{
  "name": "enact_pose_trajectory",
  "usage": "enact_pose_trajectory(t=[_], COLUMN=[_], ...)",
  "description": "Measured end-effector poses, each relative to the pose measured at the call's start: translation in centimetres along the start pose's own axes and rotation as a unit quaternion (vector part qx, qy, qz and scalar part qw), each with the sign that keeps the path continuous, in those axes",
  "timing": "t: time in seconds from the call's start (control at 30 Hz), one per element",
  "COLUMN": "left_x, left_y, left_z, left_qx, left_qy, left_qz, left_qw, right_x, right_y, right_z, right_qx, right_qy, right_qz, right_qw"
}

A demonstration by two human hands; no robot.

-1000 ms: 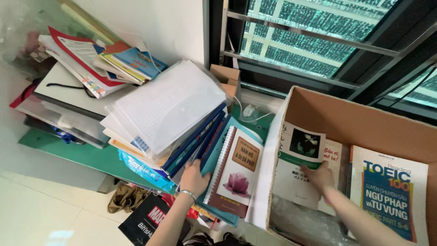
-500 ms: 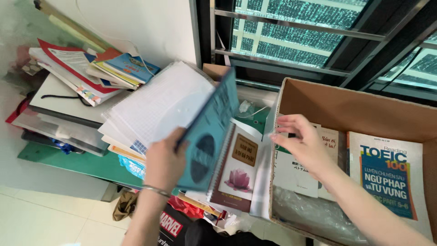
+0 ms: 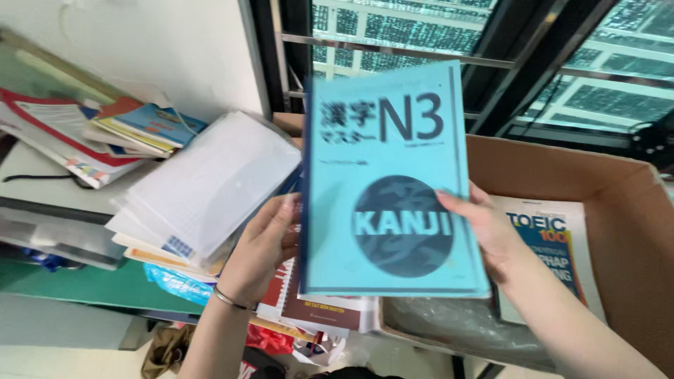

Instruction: The person sorts through a collection of books, folders, and notebooks on a desk and a nearby shelf, picking them up one by one and placing them into a cardboard box.

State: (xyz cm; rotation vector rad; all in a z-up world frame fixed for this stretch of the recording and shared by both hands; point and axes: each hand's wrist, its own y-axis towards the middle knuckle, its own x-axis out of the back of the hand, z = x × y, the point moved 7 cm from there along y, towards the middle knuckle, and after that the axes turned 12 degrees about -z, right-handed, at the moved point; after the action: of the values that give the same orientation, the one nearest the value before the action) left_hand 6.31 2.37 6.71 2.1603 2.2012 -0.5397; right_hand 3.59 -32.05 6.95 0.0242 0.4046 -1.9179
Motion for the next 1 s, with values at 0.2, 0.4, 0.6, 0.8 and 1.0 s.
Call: enact_pose_trajectory(t=[0.2, 0.4, 0.6, 0.8, 1.0], left_x=[7.6, 11.7, 9.8, 9.5, 9.8], left_y=[5.8, 7.2, 4.8, 4.7, 6.8], left_z=[12.8, 24.6, 25.3, 24.4, 25.6], left_qx=[0.017, -0.12, -0.103, -0.098, -0.04], left_qy=[0.163, 0.46, 0.452, 0.445, 0.439], left_qz=[-0.105, -0.147, -0.157, -0.17, -0.124], left_qw=[0.981, 0.867, 0.872, 0.874, 0.889], right_x=[17.4, 24.0, 20.2, 20.2, 18.8], right_y=[3.2, 6.0, 11.4, 13.7, 15.2], right_z=[-6.3, -18.1, -21.0, -24.3, -16.5], right_qx=[-0.129, -0.222, -0.151, -0.044, -0.047], right_qy=[-0.029, -0.118, -0.145, -0.212, -0.847], right_qz=[-0.124, -0.17, -0.195, -0.21, -0.065], right_qw=[0.983, 0.953, 0.958, 0.953, 0.525])
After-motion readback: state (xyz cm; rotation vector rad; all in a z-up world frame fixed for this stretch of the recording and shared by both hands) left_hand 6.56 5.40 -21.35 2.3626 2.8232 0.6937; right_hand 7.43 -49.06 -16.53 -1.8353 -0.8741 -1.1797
